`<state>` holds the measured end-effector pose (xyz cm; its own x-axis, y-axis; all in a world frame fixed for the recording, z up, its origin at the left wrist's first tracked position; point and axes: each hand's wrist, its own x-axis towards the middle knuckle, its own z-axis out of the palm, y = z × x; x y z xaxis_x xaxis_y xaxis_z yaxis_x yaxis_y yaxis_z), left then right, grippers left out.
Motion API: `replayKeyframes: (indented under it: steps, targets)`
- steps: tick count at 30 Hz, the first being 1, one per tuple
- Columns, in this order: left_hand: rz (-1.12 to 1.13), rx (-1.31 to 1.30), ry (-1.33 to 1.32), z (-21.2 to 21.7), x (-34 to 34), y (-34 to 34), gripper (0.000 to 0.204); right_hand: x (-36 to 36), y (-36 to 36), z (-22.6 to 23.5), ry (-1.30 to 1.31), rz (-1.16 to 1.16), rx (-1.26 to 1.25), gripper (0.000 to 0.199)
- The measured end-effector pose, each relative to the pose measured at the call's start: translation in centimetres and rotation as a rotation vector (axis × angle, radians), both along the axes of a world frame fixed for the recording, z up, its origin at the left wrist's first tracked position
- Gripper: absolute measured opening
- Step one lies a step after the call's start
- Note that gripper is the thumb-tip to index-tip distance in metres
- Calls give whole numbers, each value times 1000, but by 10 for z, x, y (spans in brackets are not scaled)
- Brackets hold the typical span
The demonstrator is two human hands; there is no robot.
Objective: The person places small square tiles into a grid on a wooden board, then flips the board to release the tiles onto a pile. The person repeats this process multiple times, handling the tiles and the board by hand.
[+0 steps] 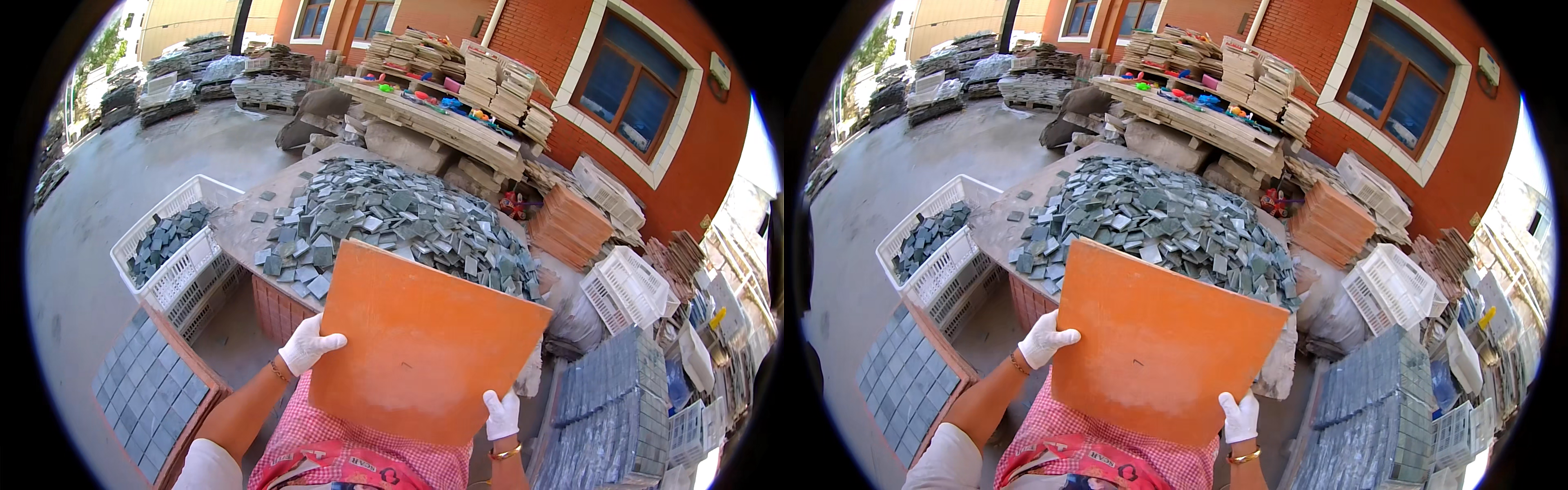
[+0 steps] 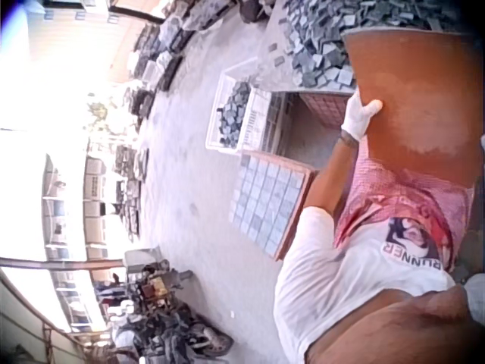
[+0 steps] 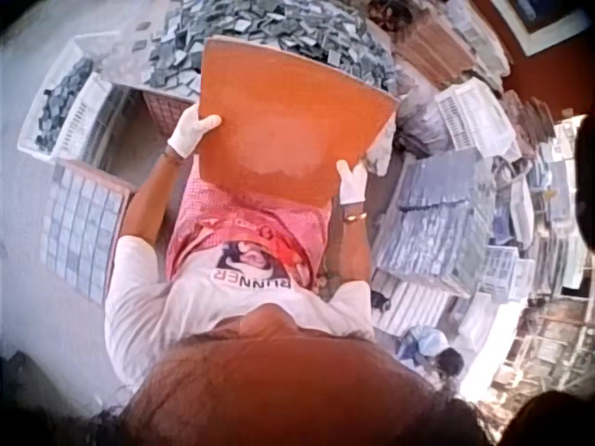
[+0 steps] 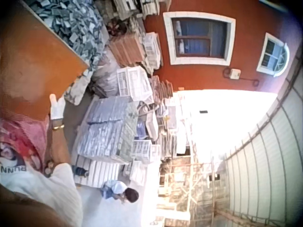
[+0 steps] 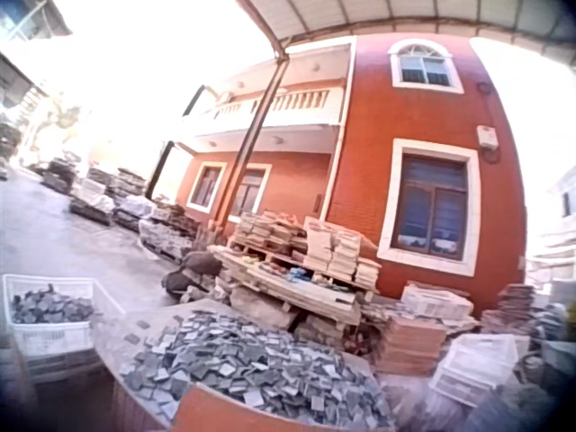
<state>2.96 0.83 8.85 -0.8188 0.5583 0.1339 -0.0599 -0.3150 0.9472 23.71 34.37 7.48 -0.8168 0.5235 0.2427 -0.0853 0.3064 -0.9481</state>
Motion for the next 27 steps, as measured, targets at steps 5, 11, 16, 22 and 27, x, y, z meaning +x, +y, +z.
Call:
replayKeyframes:
  steps: [5,11,16,22,27]
  targets:
    - [-217,-27,433,49,0,-33,33,7,6,27,162,242,-241,22]
    - [113,-663,1334,-39,9,-43,41,18,5,-40,2,80,1045,35]
    - [177,-817,1356,-84,21,-47,43,18,2,-100,9,12,1038,37]
    - [182,-816,1202,-113,8,-39,43,-1,8,-101,-60,77,1059,36]
    - [228,-843,927,-78,-15,-21,42,-28,28,-67,-158,36,945,30]
